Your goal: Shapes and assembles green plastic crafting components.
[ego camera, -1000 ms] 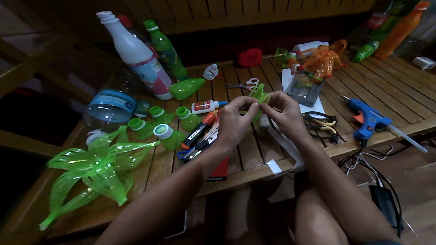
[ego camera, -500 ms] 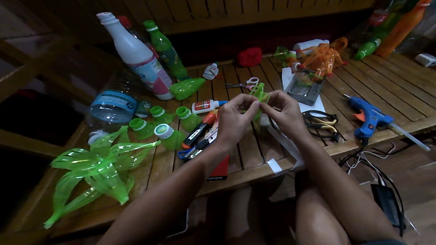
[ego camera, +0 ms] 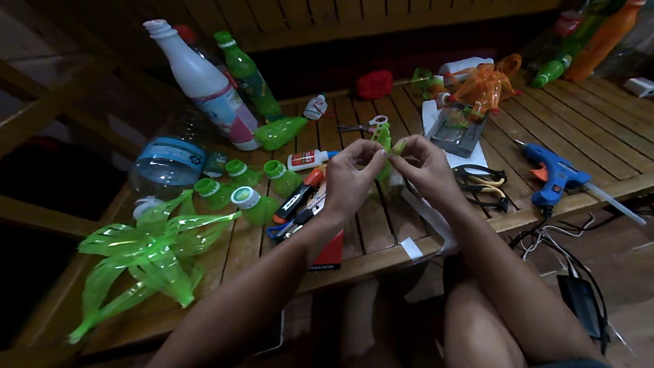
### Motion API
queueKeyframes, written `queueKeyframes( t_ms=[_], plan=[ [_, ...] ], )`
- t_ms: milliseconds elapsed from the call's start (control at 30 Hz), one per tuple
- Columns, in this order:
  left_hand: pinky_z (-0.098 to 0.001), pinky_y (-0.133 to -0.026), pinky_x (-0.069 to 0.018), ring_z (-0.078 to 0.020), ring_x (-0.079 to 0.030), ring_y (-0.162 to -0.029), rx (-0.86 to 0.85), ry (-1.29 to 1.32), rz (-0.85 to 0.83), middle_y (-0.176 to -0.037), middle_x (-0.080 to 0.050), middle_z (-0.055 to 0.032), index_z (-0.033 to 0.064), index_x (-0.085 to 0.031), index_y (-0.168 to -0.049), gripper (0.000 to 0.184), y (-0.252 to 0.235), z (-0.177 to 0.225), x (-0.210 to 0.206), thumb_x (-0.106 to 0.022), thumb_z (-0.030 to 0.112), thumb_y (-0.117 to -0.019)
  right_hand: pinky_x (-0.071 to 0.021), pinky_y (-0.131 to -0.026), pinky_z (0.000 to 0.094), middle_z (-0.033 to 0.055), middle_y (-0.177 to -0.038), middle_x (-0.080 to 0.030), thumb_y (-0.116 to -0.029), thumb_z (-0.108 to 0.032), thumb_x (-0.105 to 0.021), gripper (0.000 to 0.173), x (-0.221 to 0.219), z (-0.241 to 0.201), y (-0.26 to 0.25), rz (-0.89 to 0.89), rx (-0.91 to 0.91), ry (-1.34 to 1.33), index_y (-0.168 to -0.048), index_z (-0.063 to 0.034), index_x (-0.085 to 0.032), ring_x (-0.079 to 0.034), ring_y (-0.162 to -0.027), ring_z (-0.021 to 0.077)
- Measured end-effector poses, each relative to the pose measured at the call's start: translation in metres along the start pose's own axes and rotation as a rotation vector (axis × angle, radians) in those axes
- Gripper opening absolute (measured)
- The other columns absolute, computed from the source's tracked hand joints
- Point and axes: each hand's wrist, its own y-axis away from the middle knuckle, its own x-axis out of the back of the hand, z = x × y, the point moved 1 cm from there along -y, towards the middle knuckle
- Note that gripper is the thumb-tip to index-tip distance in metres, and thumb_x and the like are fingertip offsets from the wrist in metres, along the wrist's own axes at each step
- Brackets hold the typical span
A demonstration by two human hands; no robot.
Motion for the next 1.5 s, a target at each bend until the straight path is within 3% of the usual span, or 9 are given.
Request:
queueKeyframes(
  t_ms=[133, 267, 800, 1500],
  plan=[
    [-0.0189, -0.071, -0.0577, -0.0016, -0.067, -0.076, -0.027, 0.024, -0.001, -0.091, -0.069, 0.0005, 0.0038, -0.067, -0.107, 0.010, 0.004, 0.000, -0.001, -0.065, 0.010, -0.0997, -0.0544, -0.074, 0.0178, 0.0031, -0.098, -0.062, -0.0948, -0.002, -0.062, 0.021, -0.002, -0.002, 0.001, -0.015, -0.018, -0.045, -0.116, 0.0007, -0.059, -0.062, -0.083, 0.0015],
    [-0.0171, -0.068, -0.0557, -0.0012, -0.065, -0.074, -0.029, 0.016, -0.028, -0.092, -0.068, 0.0001, 0.0052, -0.066, -0.109, 0.010, 0.009, 0.002, 0.000, -0.065, 0.010, -0.1002, -0.0551, -0.075, 0.0190, 0.0037, -0.102, -0.063, -0.0951, -0.007, -0.066, 0.023, -0.002, -0.002, 0.000, 0.009, -0.003, -0.059, -0.116, -0.0007, -0.060, -0.063, -0.085, 0.0024],
    [-0.0152, -0.071, -0.0536, 0.0006, -0.063, -0.078, -0.076, -0.005, -0.010, -0.094, -0.068, 0.0005, 0.0036, -0.068, -0.107, 0.010, 0.012, 0.002, -0.006, -0.066, 0.010, -0.0988, -0.0516, -0.073, 0.0162, -0.0059, -0.089, -0.059, -0.0946, -0.008, -0.059, 0.008, -0.001, -0.004, -0.002, -0.012, 0.029, -0.101, -0.103, -0.0079, -0.059, -0.059, -0.079, -0.0023],
    [-0.0152, -0.072, -0.0541, -0.0003, -0.065, -0.081, -0.103, -0.014, -0.008, -0.096, -0.068, -0.0019, 0.0017, -0.069, -0.105, 0.010, 0.013, 0.003, -0.008, -0.066, 0.009, -0.0982, -0.0508, -0.071, 0.0158, -0.0083, -0.087, -0.058, -0.0931, -0.009, -0.057, 0.006, 0.001, -0.002, -0.003, -0.006, 0.052, -0.097, -0.098, -0.0118, -0.058, -0.058, -0.078, -0.0035]
  ],
)
